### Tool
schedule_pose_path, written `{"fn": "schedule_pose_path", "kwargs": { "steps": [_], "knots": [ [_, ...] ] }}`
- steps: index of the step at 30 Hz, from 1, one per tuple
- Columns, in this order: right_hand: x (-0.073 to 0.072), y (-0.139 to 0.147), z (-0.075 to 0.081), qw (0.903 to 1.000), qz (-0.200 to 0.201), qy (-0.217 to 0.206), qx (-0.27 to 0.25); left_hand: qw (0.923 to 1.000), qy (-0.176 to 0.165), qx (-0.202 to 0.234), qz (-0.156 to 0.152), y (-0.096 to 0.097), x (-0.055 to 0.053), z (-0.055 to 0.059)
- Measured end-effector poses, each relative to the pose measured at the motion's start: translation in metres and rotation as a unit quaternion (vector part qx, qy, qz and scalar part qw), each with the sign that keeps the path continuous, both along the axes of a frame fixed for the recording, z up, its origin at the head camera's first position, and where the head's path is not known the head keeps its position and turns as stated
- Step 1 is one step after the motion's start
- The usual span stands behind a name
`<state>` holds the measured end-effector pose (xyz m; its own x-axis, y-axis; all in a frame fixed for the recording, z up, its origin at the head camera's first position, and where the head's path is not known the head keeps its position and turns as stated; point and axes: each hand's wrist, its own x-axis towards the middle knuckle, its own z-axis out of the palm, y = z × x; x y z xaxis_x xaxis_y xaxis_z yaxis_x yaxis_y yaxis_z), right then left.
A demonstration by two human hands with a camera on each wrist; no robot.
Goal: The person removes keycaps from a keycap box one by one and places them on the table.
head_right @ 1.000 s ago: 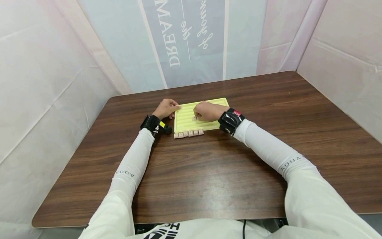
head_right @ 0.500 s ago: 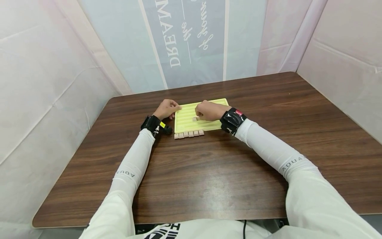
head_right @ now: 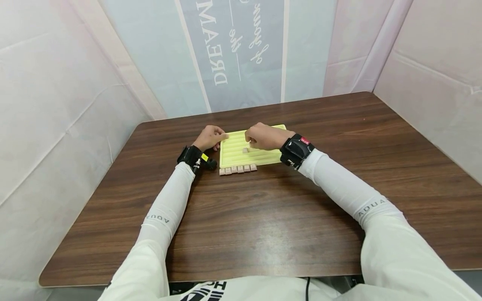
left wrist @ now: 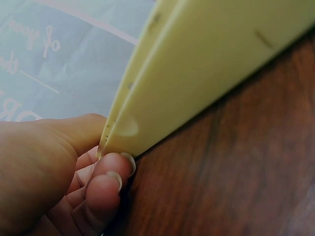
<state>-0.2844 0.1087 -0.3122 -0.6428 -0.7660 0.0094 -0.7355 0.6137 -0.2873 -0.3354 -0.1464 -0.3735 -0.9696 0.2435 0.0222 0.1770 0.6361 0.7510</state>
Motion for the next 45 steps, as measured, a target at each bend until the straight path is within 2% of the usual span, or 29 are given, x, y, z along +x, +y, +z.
{"fn": "schedule_pose_path", "kwargs": {
  "steps": [7, 16, 24, 28, 37, 45],
  "knots": [
    [0.007, -0.003, 0.009, 1.0000, 0.006, 0.003, -0.001, 1.0000, -0.003, 0.002, 0.002, -0.002, 0.002, 0.002],
    [0.025, 0.000, 0.019, 0.9992, 0.027, 0.030, -0.008, 1.0000, -0.007, 0.005, -0.001, 0.000, 0.004, 0.004],
    [0.033, 0.005, 0.024, 0.9992, 0.014, 0.034, -0.014, 1.0000, -0.008, 0.004, 0.003, 0.000, 0.002, 0.002],
    [0.034, 0.006, 0.024, 0.9993, 0.009, 0.036, -0.010, 1.0000, -0.008, 0.002, 0.002, 0.000, 0.000, 0.001],
    [0.034, 0.005, 0.019, 0.9985, 0.031, 0.046, -0.007, 1.0000, 0.000, 0.006, -0.001, 0.001, -0.003, 0.004],
    [0.035, 0.009, 0.004, 0.9983, 0.038, 0.043, 0.007, 1.0000, -0.003, 0.006, -0.005, -0.003, -0.003, 0.000]
  ]
}}
